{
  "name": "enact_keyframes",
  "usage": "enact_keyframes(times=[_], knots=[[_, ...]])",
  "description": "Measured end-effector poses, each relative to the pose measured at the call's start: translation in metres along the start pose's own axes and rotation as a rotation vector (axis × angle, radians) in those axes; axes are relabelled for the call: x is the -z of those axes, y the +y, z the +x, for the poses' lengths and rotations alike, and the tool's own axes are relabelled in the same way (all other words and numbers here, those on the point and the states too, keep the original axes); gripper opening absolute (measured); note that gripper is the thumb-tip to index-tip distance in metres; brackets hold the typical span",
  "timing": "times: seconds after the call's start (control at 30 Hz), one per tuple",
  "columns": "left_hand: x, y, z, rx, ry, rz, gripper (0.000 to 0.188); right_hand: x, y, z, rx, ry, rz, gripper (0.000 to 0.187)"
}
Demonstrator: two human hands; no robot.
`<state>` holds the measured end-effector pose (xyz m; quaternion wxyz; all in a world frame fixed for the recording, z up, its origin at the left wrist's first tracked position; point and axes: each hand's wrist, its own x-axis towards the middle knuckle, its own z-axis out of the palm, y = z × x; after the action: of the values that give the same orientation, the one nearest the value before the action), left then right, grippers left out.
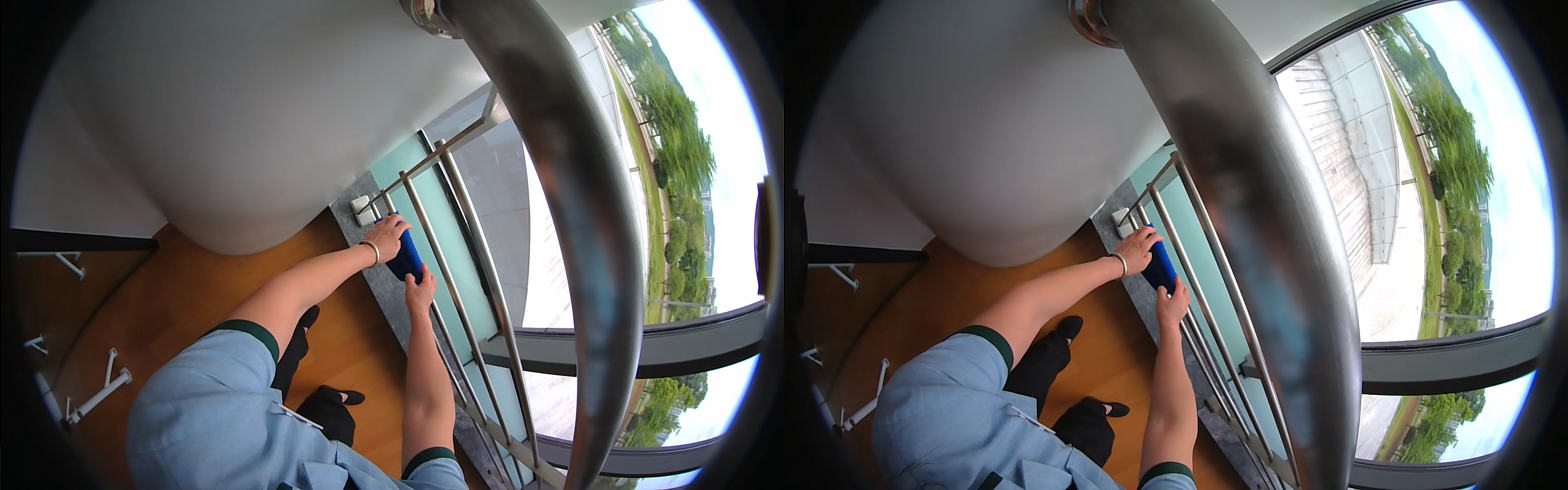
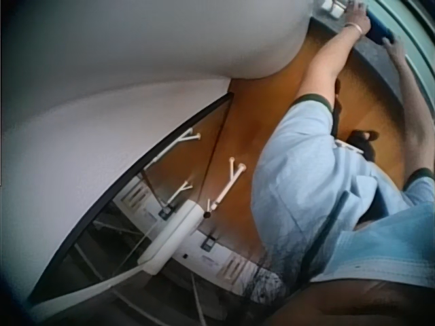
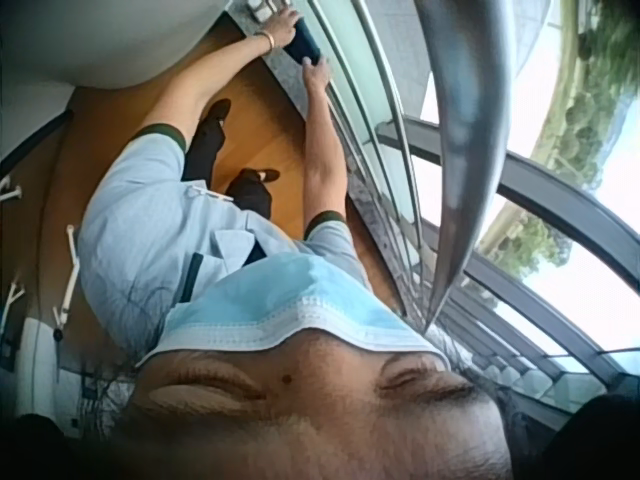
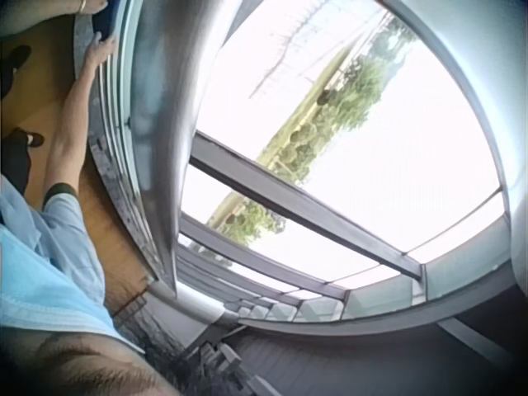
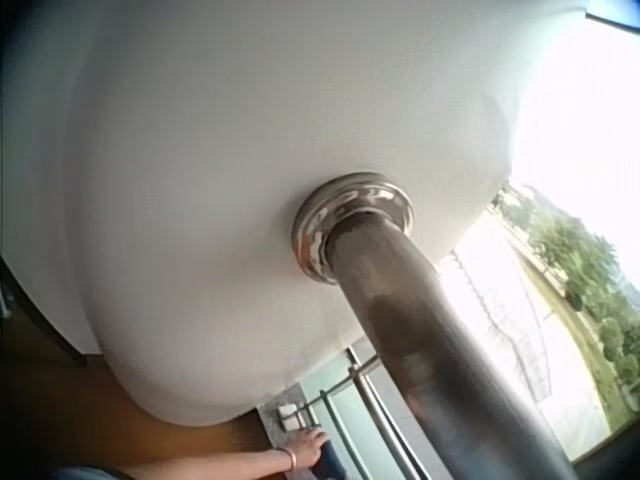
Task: The person wrings a blue cloth in a bucket of water, then wipes a metal handrail and a curved white wall section with the cloth. The person moves along the railing, wiping it continuously.
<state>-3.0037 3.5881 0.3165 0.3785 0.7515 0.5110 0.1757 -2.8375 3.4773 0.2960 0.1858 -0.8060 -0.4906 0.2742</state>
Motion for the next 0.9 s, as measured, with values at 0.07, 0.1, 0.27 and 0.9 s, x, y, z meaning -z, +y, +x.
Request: enact_keyframes(times=[0.07, 0.1, 0.27, 0.9], knots=[[-0.004, -0.005, 0.0, -0.15, -0.033, 0.256, 0.052, 0.003, -0.013, -0.003, 0.03, -0.116, -0.155, 0.069], [-0.006, -0.008, 0.001, -0.224, -0.053, 0.385, 0.052, 0.002, -0.021, -0.005, 0.036, -0.139, -0.206, 0.072], [0.012, 0.016, 0.011, -0.255, -0.533, 0.739, 0.073, 0.005, -0.028, -0.004, 0.028, -0.197, -0.313, 0.082], [0.01, -0.013, 0.024, -0.291, -0.291, 0.973, 0.068, -0.013, -0.05, 0.022, 0.32, -0.154, -0.433, 0.099]])
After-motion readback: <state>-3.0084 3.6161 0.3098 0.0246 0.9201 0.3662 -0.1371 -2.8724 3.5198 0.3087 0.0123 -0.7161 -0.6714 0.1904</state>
